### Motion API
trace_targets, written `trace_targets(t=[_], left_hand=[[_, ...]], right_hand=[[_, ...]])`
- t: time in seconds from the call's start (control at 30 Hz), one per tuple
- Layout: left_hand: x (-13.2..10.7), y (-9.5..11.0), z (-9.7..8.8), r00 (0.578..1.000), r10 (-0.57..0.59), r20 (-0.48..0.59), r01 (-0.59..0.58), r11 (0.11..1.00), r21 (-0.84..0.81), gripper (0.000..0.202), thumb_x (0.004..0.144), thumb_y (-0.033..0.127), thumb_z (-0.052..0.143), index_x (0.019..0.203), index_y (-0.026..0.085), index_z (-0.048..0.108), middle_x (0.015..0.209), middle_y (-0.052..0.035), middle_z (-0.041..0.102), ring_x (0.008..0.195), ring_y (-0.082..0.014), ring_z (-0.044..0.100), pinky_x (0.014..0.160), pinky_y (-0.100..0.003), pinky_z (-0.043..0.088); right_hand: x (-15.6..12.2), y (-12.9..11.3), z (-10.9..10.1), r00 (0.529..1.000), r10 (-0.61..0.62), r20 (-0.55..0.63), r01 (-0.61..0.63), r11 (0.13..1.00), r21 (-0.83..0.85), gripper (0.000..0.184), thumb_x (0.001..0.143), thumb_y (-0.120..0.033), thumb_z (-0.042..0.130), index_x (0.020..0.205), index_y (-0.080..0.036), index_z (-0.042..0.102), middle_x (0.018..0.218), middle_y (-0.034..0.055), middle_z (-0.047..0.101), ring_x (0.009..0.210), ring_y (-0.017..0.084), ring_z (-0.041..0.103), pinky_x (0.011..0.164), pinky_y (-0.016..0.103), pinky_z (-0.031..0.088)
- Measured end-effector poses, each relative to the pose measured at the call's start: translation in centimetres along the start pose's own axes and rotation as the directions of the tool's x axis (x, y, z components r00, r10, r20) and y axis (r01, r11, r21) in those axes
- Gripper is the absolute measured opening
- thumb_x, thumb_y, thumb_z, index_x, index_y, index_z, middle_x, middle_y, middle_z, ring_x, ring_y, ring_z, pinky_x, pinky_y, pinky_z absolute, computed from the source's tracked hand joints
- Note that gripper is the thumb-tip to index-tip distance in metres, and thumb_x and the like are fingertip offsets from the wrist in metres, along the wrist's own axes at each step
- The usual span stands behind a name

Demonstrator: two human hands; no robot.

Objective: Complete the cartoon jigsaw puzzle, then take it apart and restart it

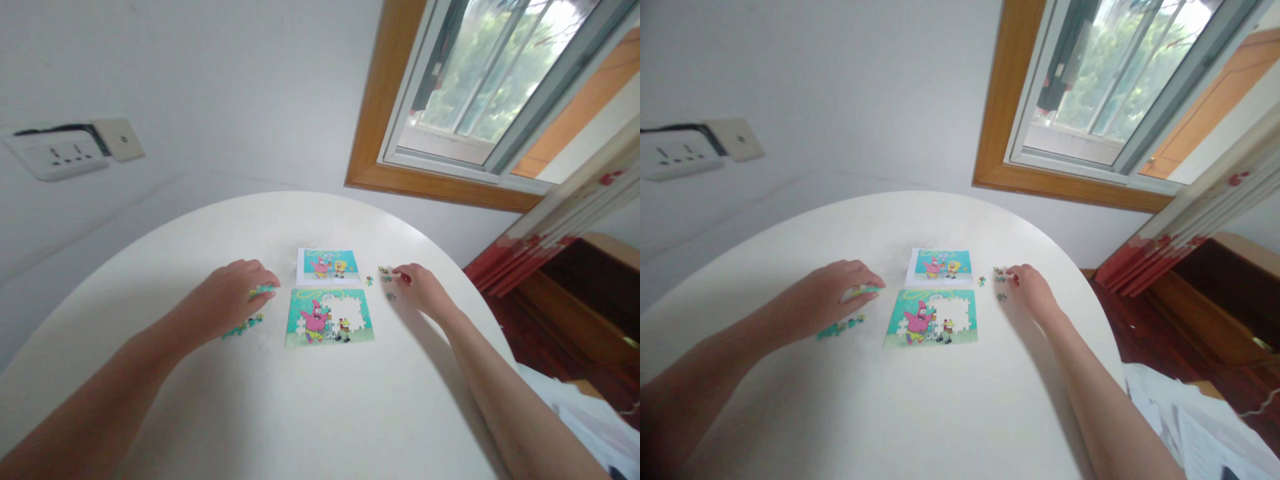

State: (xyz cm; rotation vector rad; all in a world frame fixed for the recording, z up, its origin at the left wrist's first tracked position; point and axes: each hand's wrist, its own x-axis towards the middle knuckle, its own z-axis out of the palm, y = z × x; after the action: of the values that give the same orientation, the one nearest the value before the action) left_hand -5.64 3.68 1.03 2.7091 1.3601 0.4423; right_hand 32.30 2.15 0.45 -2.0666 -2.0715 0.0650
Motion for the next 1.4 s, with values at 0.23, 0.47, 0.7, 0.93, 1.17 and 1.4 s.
trace_targets(t=[0.23,0.47,0.7,0.93,1.17,1.4], left_hand=[[-0.6,-1.3,-1.4,0.973,-0.181,0.146,0.195,0.977,-0.089,0.035,0.079,0.036,0.045,0.098,0.018,0.068,0.092,-0.0073,0.064,0.084,-0.0225,0.06,0.078,-0.031,0.046],[-2.3,-1.5,-3.1,0.901,-0.276,0.335,0.328,0.938,-0.11,0.038,0.071,0.031,0.05,0.103,0.017,0.064,0.092,-0.0061,0.062,0.081,-0.0203,0.061,0.075,-0.029,0.047],[-3.1,-1.1,-4.0,0.857,-0.228,0.462,0.327,0.934,-0.145,0.033,0.069,0.029,0.059,0.1,0.018,0.061,0.094,-0.0056,0.061,0.081,-0.0183,0.06,0.072,-0.027,0.046],[-3.0,-0.2,-3.9,0.856,-0.157,0.492,0.245,0.962,-0.12,0.025,0.067,0.024,0.06,0.091,0.018,0.063,0.087,-0.0023,0.061,0.075,-0.0171,0.058,0.067,-0.026,0.044],[-2.4,0.9,-3.3,0.905,-0.128,0.406,0.2,0.97,-0.139,0.019,0.072,0.021,0.057,0.089,0.019,0.064,0.084,-0.0018,0.059,0.076,-0.0167,0.058,0.067,-0.026,0.044],[-1.9,1.8,-2.9,0.969,-0.086,0.231,0.123,0.98,-0.155,0.015,0.081,0.021,0.051,0.092,0.019,0.061,0.086,-0.0031,0.057,0.076,-0.0159,0.057,0.07,-0.027,0.044]], right_hand=[[0.4,0.7,1.0,0.998,-0.06,-0.033,0.062,0.996,0.06,0.025,0.084,-0.018,0.052,0.098,-0.02,0.072,0.089,0.0062,0.062,0.072,0.014,0.06,0.073,0.023,0.043],[0.5,1.7,1.7,0.997,-0.074,-0.023,0.075,0.994,0.081,0.023,0.083,-0.022,0.052,0.096,-0.019,0.07,0.088,0.0067,0.062,0.072,0.015,0.06,0.071,0.025,0.044],[0.6,2.3,2.5,0.999,-0.044,-0.032,0.047,0.994,0.099,0.022,0.081,-0.023,0.054,0.095,-0.019,0.07,0.087,0.0085,0.064,0.07,0.016,0.057,0.067,0.028,0.041],[0.5,1.4,1.7,1.0,0.013,-0.01,-0.01,0.976,0.219,0.01,0.078,-0.019,0.058,0.085,-0.017,0.066,0.083,0.0116,0.067,0.07,0.017,0.056,0.065,0.03,0.04],[0.5,1.4,2.0,1.0,0.018,0.005,-0.018,0.931,0.365,0.006,0.074,-0.022,0.06,0.075,-0.02,0.065,0.076,0.005,0.068,0.067,0.017,0.059,0.064,0.029,0.042],[0.4,1.1,1.8,0.999,0.039,0.005,-0.038,0.922,0.386,0.015,0.072,-0.032,0.061,0.076,-0.019,0.067,0.075,0.0029,0.07,0.067,0.016,0.062,0.062,0.026,0.042]])
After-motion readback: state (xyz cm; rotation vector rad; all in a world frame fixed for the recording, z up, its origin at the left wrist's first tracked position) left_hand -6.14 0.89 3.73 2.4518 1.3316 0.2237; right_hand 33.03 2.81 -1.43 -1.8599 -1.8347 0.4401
